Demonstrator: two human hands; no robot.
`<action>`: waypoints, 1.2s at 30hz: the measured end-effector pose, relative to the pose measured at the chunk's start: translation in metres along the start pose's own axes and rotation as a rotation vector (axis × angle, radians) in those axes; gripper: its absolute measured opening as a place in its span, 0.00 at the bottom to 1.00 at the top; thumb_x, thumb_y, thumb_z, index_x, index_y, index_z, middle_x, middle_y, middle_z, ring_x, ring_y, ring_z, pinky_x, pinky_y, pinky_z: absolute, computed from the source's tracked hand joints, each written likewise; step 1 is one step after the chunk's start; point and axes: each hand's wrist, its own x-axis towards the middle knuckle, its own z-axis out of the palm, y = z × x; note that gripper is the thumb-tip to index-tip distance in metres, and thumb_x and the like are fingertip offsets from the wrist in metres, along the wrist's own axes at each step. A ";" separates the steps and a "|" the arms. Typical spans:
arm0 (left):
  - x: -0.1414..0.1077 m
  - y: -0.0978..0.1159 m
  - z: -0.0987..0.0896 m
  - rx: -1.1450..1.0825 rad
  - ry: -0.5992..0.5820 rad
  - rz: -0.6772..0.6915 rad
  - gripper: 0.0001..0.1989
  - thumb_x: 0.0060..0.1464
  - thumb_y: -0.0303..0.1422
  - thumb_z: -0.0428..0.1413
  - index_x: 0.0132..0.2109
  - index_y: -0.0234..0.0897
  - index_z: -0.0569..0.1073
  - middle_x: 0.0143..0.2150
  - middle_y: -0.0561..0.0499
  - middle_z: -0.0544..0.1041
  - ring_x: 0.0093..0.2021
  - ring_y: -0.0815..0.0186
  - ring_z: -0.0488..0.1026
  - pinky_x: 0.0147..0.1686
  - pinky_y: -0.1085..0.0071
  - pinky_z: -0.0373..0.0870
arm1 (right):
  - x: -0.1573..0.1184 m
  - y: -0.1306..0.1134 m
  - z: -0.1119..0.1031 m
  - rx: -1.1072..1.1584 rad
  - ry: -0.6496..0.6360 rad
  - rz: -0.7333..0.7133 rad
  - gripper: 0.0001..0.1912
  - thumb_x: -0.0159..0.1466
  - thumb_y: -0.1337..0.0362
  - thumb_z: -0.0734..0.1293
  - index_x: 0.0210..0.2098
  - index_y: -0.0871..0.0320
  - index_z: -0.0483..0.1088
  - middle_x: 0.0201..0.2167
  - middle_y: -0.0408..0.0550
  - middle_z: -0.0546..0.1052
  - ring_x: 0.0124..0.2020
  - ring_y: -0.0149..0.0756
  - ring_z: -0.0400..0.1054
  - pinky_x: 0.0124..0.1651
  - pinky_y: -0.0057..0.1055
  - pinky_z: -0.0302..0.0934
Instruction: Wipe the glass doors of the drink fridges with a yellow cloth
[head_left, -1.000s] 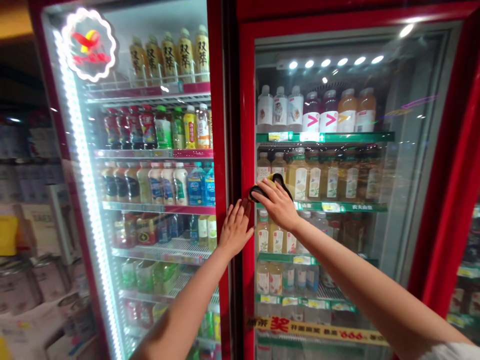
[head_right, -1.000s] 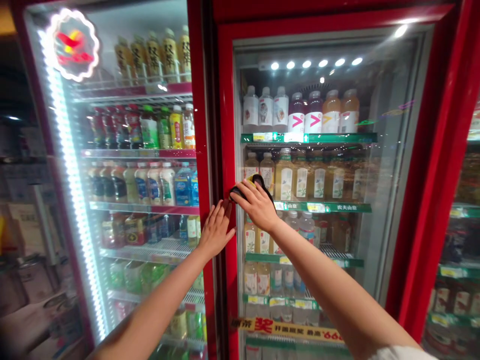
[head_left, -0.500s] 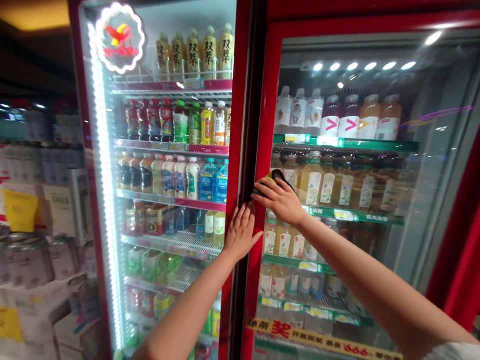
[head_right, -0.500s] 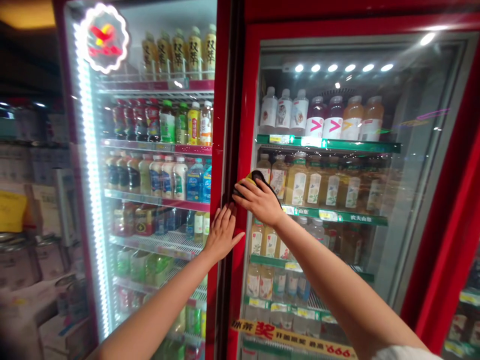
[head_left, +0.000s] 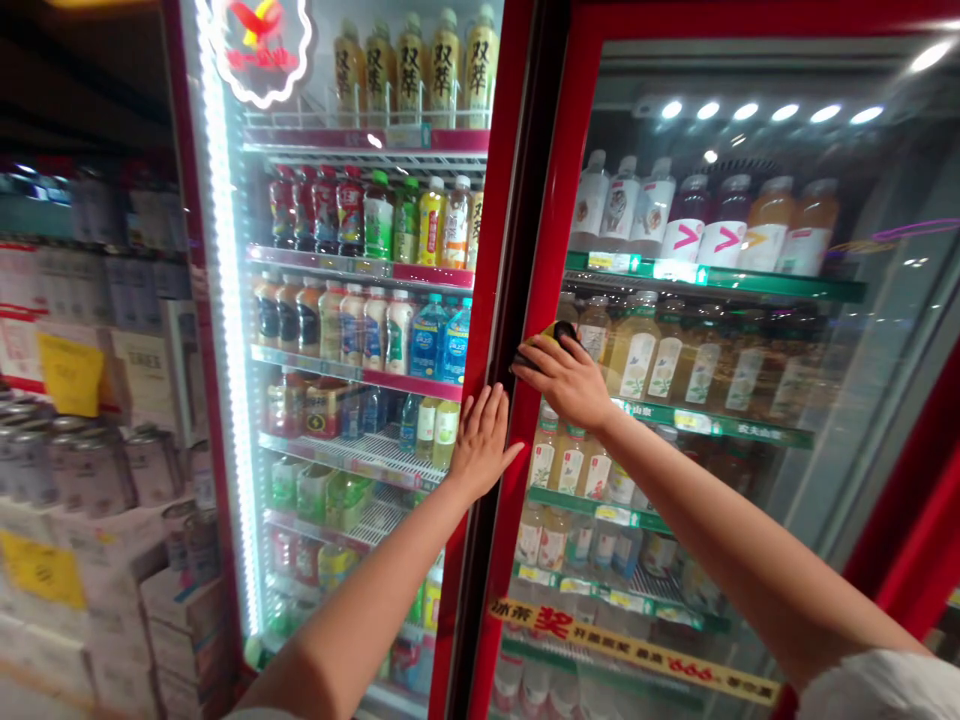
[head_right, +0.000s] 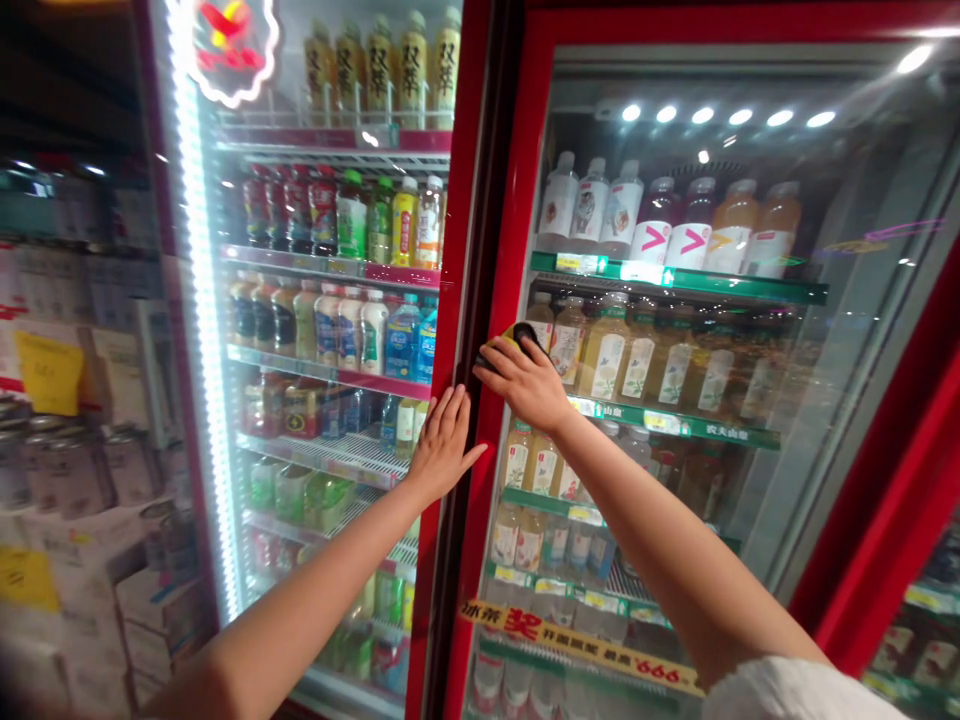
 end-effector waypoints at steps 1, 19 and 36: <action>0.003 0.000 -0.002 -0.009 0.011 -0.003 0.47 0.65 0.44 0.56 0.77 0.29 0.38 0.78 0.33 0.50 0.78 0.49 0.45 0.75 0.48 0.47 | 0.008 0.005 -0.003 0.001 0.026 0.065 0.21 0.74 0.67 0.60 0.63 0.46 0.70 0.69 0.46 0.69 0.72 0.44 0.57 0.74 0.53 0.45; 0.117 0.080 0.007 -0.244 0.283 -0.145 0.48 0.64 0.43 0.58 0.78 0.36 0.37 0.78 0.34 0.23 0.77 0.36 0.27 0.72 0.35 0.46 | -0.036 -0.001 -0.038 1.030 0.379 0.703 0.31 0.74 0.45 0.57 0.70 0.51 0.62 0.67 0.55 0.70 0.68 0.45 0.65 0.67 0.51 0.63; 0.127 0.083 -0.004 -0.093 0.307 -0.195 0.37 0.60 0.29 0.58 0.74 0.49 0.58 0.80 0.50 0.27 0.78 0.39 0.32 0.73 0.36 0.47 | -0.183 -0.007 -0.062 0.102 0.067 0.672 0.29 0.72 0.63 0.61 0.72 0.47 0.59 0.77 0.51 0.49 0.76 0.57 0.46 0.69 0.61 0.59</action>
